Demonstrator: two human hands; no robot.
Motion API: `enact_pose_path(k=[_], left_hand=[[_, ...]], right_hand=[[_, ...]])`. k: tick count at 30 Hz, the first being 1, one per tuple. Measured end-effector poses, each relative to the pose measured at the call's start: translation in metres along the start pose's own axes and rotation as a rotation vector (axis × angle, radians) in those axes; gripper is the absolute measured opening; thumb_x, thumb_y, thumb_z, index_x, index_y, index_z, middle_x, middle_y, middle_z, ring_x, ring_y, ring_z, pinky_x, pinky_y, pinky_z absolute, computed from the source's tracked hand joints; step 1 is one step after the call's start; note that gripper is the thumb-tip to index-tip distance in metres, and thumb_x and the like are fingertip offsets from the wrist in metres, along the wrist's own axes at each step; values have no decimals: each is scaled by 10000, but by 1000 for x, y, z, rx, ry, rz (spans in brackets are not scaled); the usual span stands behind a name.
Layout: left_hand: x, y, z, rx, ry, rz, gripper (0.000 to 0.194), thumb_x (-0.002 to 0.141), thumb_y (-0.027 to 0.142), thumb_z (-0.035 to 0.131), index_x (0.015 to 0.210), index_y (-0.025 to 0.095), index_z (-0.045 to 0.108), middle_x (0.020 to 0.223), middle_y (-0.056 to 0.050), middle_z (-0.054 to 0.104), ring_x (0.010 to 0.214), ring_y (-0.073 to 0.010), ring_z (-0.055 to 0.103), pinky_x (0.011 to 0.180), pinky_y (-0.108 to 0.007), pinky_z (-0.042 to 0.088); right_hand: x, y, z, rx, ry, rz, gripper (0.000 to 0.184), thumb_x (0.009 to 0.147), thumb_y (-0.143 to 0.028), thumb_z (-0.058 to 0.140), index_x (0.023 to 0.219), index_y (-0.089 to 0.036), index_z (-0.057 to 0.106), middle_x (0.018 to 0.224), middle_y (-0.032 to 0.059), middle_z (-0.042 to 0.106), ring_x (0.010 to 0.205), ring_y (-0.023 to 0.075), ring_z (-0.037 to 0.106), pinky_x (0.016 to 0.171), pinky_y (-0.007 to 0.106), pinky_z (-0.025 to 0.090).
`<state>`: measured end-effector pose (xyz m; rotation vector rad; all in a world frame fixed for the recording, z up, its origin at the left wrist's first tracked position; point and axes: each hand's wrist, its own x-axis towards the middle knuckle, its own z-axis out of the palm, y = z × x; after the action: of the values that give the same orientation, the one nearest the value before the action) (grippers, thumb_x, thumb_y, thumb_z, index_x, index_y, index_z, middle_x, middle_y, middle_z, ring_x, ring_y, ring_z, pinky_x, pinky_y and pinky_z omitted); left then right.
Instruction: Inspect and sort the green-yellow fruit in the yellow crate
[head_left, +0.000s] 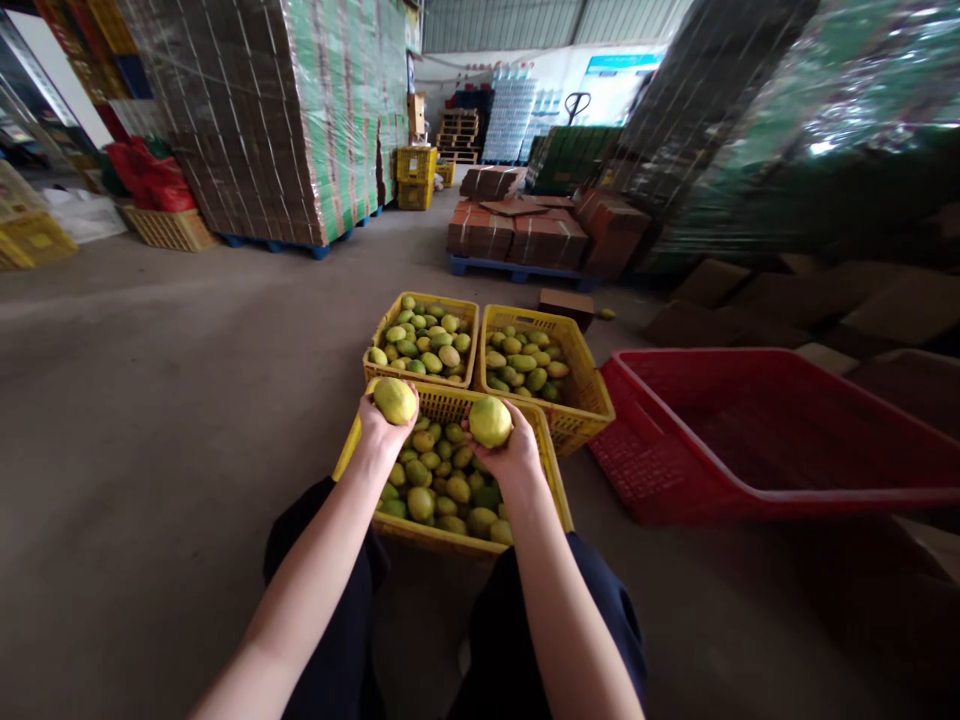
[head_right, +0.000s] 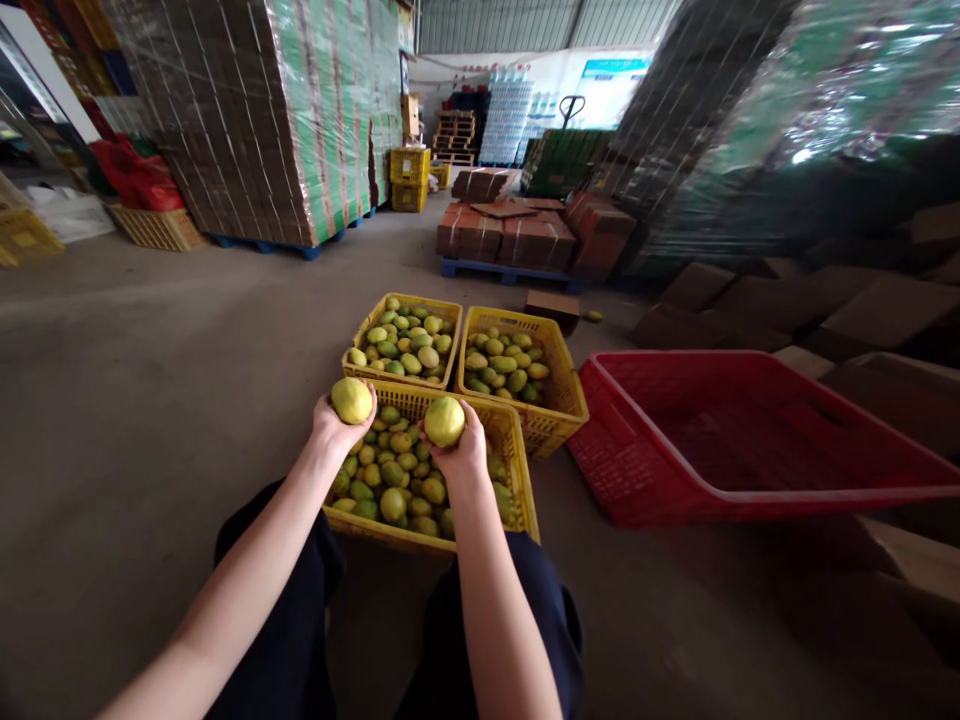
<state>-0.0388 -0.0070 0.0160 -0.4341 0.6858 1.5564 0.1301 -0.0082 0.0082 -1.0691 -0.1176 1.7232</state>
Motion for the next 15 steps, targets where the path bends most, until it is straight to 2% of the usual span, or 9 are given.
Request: enact_pose_path(k=[3,6,8,11,15], left_hand=[[1,-2,0,39,58,20,272,954,325,397,1050,214,626,771,-28,655,639,-191,670,597,-307,585],[1,-3,1,66,58,-14,256,962,305,381,968,213,620,722,-11,642,590,-181,657,580,-309,583],[0,-3,3,103,26,-65,288,974,262,345,918,196,620,690,-16,641,565,-177,655,559,-304,577],[-3,-5,4,142,-14,-125,348,992,224,298,876,169,622,676,-38,652,566,-181,664,546,-301,577],[-2,-10,1,133,14,-54,290,994,303,383,847,189,605,687,-23,659,588,-183,666,573,-321,596]], right_hand=[[-1,2,2,36,50,-22,168,870,-356,523,839,-228,628,602,8,667,547,189,639,424,276,534],[-2,1,5,64,159,-111,68,816,-294,631,797,-245,588,569,-53,623,499,147,599,468,260,549],[-4,0,5,51,143,-114,91,820,-290,637,779,-234,579,555,-55,616,478,142,591,452,244,525],[-6,0,5,25,50,-23,155,866,-336,571,779,-210,596,562,-12,638,490,173,618,405,241,485],[-7,3,4,65,86,-16,163,878,-319,531,788,-202,602,558,-1,643,504,178,631,451,267,536]])
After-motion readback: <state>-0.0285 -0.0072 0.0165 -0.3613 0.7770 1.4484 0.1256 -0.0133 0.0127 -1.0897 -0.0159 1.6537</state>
